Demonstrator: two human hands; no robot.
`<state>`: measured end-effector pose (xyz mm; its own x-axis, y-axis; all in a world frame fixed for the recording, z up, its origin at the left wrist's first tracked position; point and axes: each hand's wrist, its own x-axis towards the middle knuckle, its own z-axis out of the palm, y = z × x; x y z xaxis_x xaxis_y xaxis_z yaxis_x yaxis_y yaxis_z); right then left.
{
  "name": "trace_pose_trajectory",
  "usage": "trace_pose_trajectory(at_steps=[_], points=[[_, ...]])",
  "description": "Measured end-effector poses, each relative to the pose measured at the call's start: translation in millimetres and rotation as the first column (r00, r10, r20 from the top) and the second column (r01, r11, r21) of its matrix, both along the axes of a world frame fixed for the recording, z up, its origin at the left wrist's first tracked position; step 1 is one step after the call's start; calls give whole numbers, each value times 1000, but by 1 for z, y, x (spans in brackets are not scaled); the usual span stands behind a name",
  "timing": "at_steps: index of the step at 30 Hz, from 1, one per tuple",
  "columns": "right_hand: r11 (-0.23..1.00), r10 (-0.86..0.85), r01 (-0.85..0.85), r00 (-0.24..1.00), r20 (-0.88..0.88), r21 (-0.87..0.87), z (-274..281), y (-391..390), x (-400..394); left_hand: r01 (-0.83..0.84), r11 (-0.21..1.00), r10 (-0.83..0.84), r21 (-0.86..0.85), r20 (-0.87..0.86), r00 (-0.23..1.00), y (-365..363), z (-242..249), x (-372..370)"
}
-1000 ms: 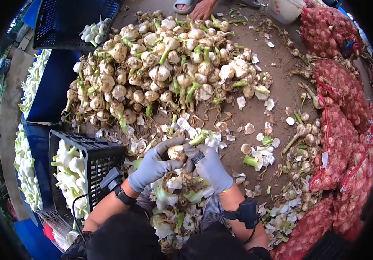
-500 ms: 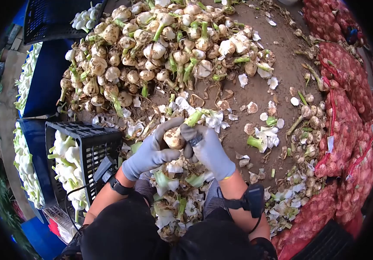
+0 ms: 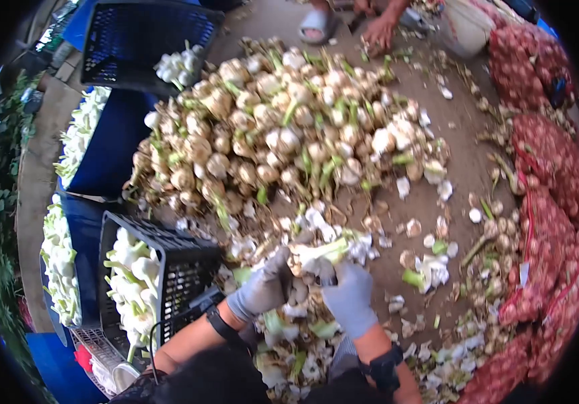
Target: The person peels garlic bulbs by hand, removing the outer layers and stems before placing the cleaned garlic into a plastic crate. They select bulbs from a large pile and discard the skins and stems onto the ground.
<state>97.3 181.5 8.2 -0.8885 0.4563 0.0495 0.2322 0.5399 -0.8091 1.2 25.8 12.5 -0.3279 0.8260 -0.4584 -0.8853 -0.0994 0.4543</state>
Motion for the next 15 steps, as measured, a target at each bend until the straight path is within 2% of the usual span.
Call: trace_pose_trajectory(at_steps=[1,2,3,4,6,7,9,10,11,12,14,15], points=[[954,-42,36,999,-13,-297,-2,-4,0,23,1000,-22,10,-38,999,0,8,-5],[821,-78,63,997,-2,-567,-3,-4,-2,47,999,-46,20,-67,997,1,15,-8],[724,-53,78,997,57,-685,10,-2,-4,103,992,-117,-73,-228,966,2,19,-11],[730,-49,69,998,48,-680,9,3,-6,140,974,-198,-176,-374,906,4,23,-13],[526,29,45,997,71,-849,6,10,-8,175,958,-261,-227,-437,861,5,31,-15],[511,-8,108,993,121,-853,7,8,-11,153,958,-256,-244,-478,840,3,23,-14],[500,3,120,990,141,-858,25,4,-11,128,958,-248,-257,-517,819,-3,-4,-18],[484,12,138,986,164,-864,31,2,-10,-62,959,-157,-275,-704,692,-8,-12,-24],[444,78,78,989,125,-893,16,0,2,-250,936,-90,-248,-854,512,-13,-20,-27],[443,84,73,989,123,-894,15,-2,0,-256,934,-89,-250,-855,511,-10,-9,-28],[737,121,-54,991,52,-673,16,-3,-2,-185,937,-189,-295,-877,443,4,30,-25],[736,121,-50,991,58,-675,18,-1,-3,-156,934,-293,-322,-939,181,6,41,-24]])
